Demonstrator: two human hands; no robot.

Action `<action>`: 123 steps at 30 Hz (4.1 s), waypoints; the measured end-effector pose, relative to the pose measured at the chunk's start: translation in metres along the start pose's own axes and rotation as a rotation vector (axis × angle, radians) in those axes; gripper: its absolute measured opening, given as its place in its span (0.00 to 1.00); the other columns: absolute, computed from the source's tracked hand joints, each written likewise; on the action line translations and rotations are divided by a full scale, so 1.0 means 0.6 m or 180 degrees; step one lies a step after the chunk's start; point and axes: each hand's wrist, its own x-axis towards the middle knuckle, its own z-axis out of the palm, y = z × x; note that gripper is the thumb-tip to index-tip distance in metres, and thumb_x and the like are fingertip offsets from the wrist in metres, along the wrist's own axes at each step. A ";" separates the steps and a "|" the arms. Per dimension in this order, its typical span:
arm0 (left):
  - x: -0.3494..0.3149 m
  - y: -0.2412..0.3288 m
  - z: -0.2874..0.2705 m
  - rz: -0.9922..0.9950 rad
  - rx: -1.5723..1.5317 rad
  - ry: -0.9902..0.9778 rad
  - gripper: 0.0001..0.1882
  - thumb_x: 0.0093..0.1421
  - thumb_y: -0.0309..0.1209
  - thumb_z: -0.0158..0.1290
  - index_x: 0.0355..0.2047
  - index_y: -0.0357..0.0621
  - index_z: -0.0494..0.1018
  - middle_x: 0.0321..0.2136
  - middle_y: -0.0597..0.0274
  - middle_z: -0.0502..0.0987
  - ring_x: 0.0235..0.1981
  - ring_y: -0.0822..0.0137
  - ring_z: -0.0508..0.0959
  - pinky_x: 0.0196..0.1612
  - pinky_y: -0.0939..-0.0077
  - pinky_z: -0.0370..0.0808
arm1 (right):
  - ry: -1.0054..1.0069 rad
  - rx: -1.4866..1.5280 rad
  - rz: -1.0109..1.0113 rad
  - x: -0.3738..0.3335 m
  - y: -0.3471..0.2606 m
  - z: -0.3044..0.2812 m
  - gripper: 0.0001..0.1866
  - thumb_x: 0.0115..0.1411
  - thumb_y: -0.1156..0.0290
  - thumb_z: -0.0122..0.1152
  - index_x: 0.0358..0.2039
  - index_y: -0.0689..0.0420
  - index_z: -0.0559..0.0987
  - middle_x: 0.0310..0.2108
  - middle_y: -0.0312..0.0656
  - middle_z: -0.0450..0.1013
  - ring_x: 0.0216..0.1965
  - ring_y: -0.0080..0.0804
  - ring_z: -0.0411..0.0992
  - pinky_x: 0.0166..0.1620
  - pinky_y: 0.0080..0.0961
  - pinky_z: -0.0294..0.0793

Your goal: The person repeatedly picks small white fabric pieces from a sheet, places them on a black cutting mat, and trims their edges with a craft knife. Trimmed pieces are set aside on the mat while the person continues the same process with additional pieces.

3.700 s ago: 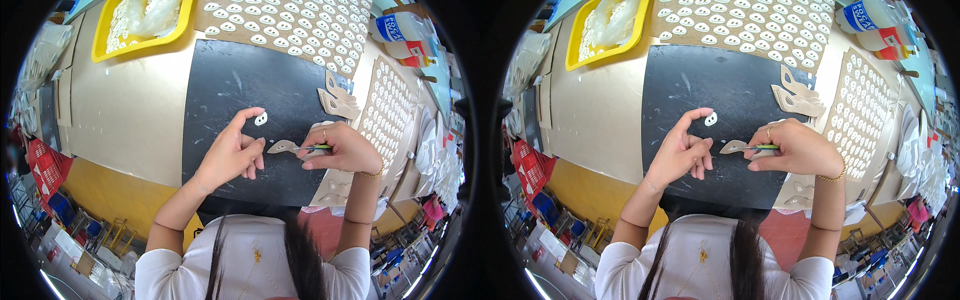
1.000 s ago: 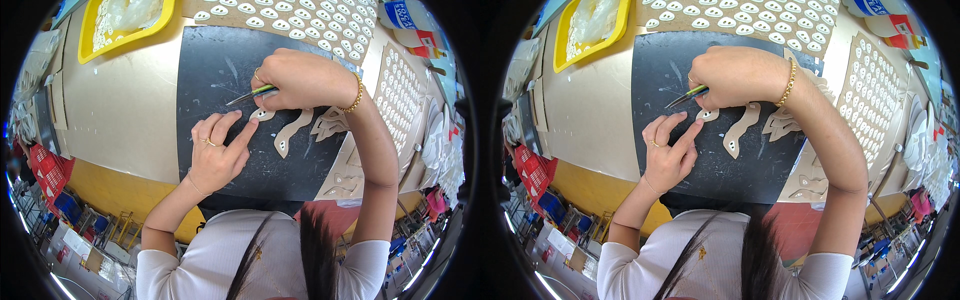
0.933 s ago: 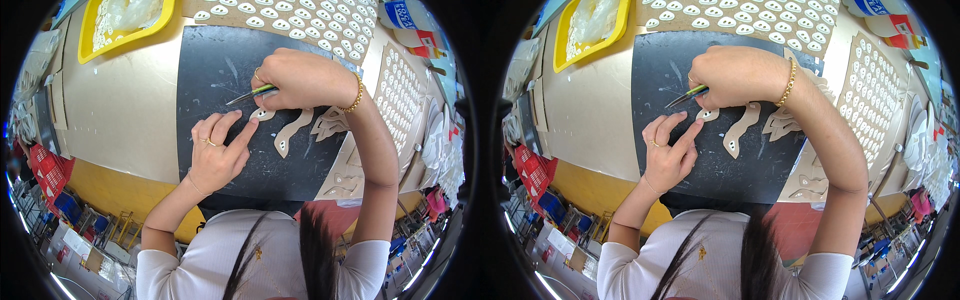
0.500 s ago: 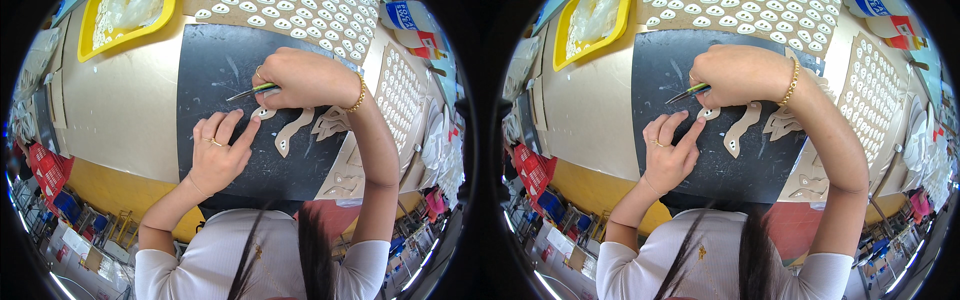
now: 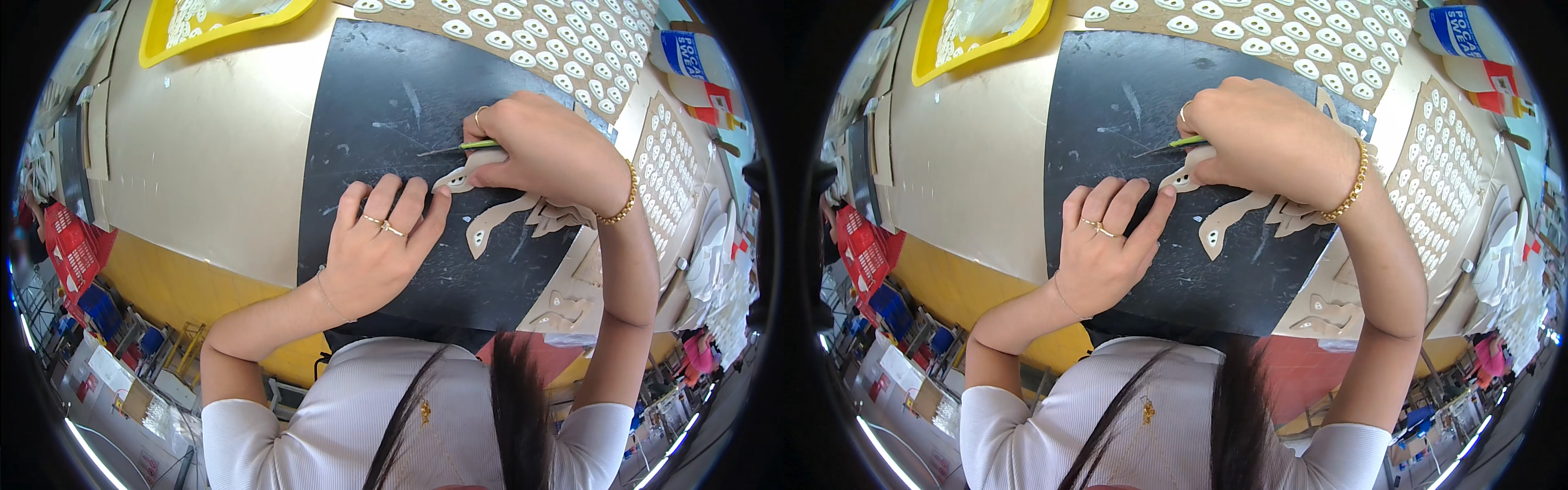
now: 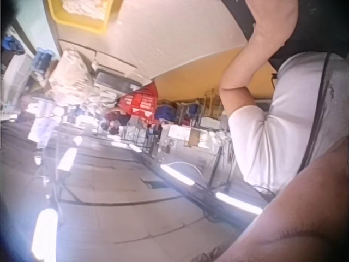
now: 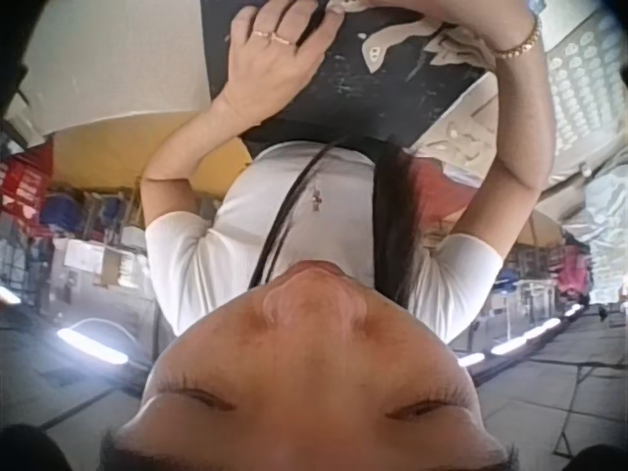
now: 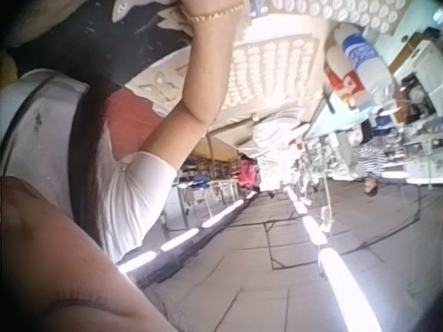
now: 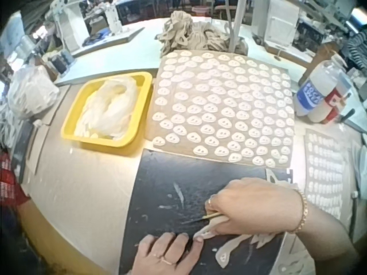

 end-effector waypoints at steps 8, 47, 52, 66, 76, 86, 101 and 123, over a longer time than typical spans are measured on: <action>0.000 0.000 0.008 0.0019 0.0046 0.0097 0.19 0.55 0.31 0.54 0.48 0.42 0.78 0.45 0.57 0.73 0.47 0.58 0.73 0.49 0.59 0.70 | -0.0422 0.0162 0.0194 0.003 -0.008 -0.021 0.17 0.53 0.63 0.70 0.39 0.62 0.85 0.35 0.53 0.81 0.42 0.51 0.78 0.49 0.39 0.76; -0.003 -0.003 0.007 0.0029 -0.0051 0.0022 0.23 0.51 0.29 0.60 0.51 0.45 0.78 0.47 0.60 0.73 0.49 0.59 0.72 0.51 0.58 0.68 | 0.2673 0.0682 0.1544 -0.052 -0.083 0.154 0.11 0.57 0.71 0.71 0.34 0.62 0.78 0.33 0.45 0.74 0.32 0.49 0.75 0.36 0.38 0.73; 0.002 -0.006 0.011 0.0154 0.0043 0.0165 0.17 0.55 0.31 0.55 0.46 0.42 0.78 0.44 0.59 0.73 0.47 0.59 0.73 0.48 0.60 0.69 | 0.2700 0.0579 0.1508 -0.051 -0.079 0.158 0.11 0.57 0.70 0.71 0.34 0.61 0.78 0.33 0.44 0.74 0.32 0.49 0.74 0.36 0.37 0.73; 0.006 -0.010 0.010 0.0266 0.0172 0.0164 0.17 0.55 0.31 0.56 0.45 0.44 0.78 0.43 0.59 0.73 0.45 0.60 0.73 0.48 0.61 0.70 | 0.2797 0.0541 0.1418 -0.046 -0.070 0.164 0.11 0.56 0.70 0.72 0.32 0.60 0.78 0.30 0.43 0.72 0.30 0.47 0.71 0.35 0.38 0.69; 0.007 -0.011 0.009 0.0221 0.0136 0.0151 0.17 0.55 0.32 0.56 0.45 0.46 0.78 0.43 0.60 0.73 0.46 0.61 0.73 0.48 0.60 0.69 | 0.2753 0.0353 0.1438 -0.042 -0.072 0.163 0.11 0.55 0.68 0.72 0.33 0.59 0.79 0.30 0.42 0.72 0.30 0.46 0.72 0.36 0.36 0.70; 0.006 -0.006 0.010 0.0134 0.0066 0.0041 0.22 0.56 0.32 0.56 0.52 0.50 0.80 0.46 0.60 0.71 0.46 0.59 0.72 0.50 0.56 0.68 | 0.2656 0.0234 0.1397 -0.042 -0.070 0.164 0.12 0.56 0.66 0.72 0.35 0.57 0.79 0.32 0.40 0.73 0.30 0.45 0.73 0.36 0.36 0.71; 0.000 -0.021 0.003 -0.0132 -0.0398 -0.0078 0.31 0.47 0.30 0.65 0.55 0.55 0.78 0.50 0.64 0.71 0.51 0.59 0.69 0.52 0.55 0.61 | 0.2848 0.0278 0.1303 -0.042 -0.065 0.168 0.12 0.55 0.67 0.73 0.35 0.58 0.80 0.32 0.40 0.73 0.29 0.43 0.74 0.37 0.35 0.71; 0.018 -0.007 0.007 -0.0350 -0.0346 -0.0155 0.33 0.46 0.23 0.60 0.56 0.56 0.79 0.50 0.63 0.71 0.52 0.57 0.69 0.57 0.56 0.59 | 0.2999 0.0154 0.1183 -0.039 -0.059 0.177 0.13 0.52 0.67 0.74 0.36 0.57 0.81 0.32 0.39 0.74 0.27 0.42 0.73 0.34 0.34 0.71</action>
